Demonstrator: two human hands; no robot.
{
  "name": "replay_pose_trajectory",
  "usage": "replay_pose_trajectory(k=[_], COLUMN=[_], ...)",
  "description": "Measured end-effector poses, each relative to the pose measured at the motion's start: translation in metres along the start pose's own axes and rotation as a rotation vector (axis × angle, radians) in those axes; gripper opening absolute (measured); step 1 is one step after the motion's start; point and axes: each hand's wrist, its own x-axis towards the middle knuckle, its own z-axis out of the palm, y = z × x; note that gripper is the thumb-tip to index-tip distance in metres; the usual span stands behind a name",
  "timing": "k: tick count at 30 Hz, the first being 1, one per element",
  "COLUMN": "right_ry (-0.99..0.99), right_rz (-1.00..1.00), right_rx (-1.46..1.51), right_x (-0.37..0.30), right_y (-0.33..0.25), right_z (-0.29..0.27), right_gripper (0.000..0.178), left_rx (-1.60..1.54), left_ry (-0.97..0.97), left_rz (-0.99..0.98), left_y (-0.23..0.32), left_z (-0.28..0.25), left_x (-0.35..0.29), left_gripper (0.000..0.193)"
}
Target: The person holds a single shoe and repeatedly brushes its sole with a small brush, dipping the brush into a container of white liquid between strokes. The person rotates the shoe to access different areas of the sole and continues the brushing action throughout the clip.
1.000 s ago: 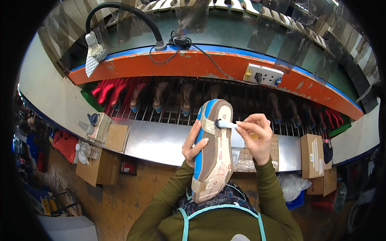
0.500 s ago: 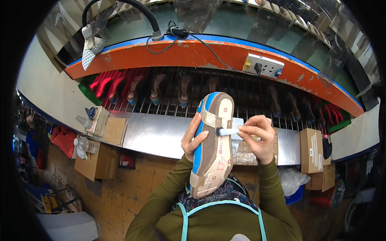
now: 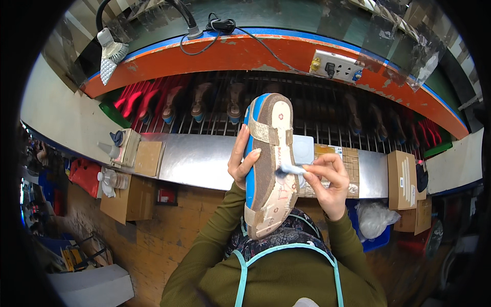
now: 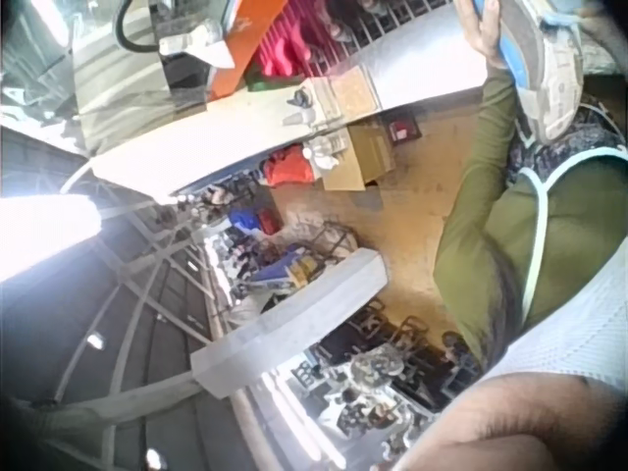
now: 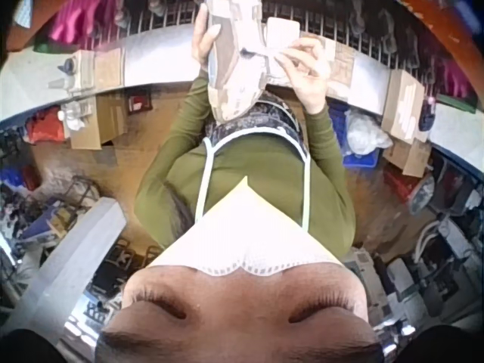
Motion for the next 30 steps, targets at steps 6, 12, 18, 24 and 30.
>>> replay_pose_trajectory(k=[6, 12, 18, 24, 30], right_ry=[0.07, 0.152, 0.111, 0.051, -0.018], right_rz=[-0.078, -0.274, -0.284, -0.129, -0.141], right_rx=[-0.142, -0.368, -0.278, -0.166, -0.17], right_x=[0.021, 0.034, 0.032, 0.014, -0.002], right_y=[0.0, -0.006, 0.004, 0.007, 0.007], right_z=[0.002, 0.003, 0.001, -0.001, -0.005], right_gripper=[0.017, 0.023, 0.024, 0.022, 0.019], left_rx=[0.002, 0.024, -0.076, 0.016, 0.051], left_ry=[-0.039, -0.059, -0.044, -0.045, -0.044], left_rz=[-0.016, -0.009, -0.124, 0.0, 0.012], left_y=[0.003, 0.006, 0.003, -0.005, -0.006], left_z=[0.001, -0.001, 0.001, 0.001, 0.005], left_x=[-0.003, 0.002, -0.001, 0.002, 0.004], left_gripper=[0.042, 0.043, 0.042, 0.04, 0.041])
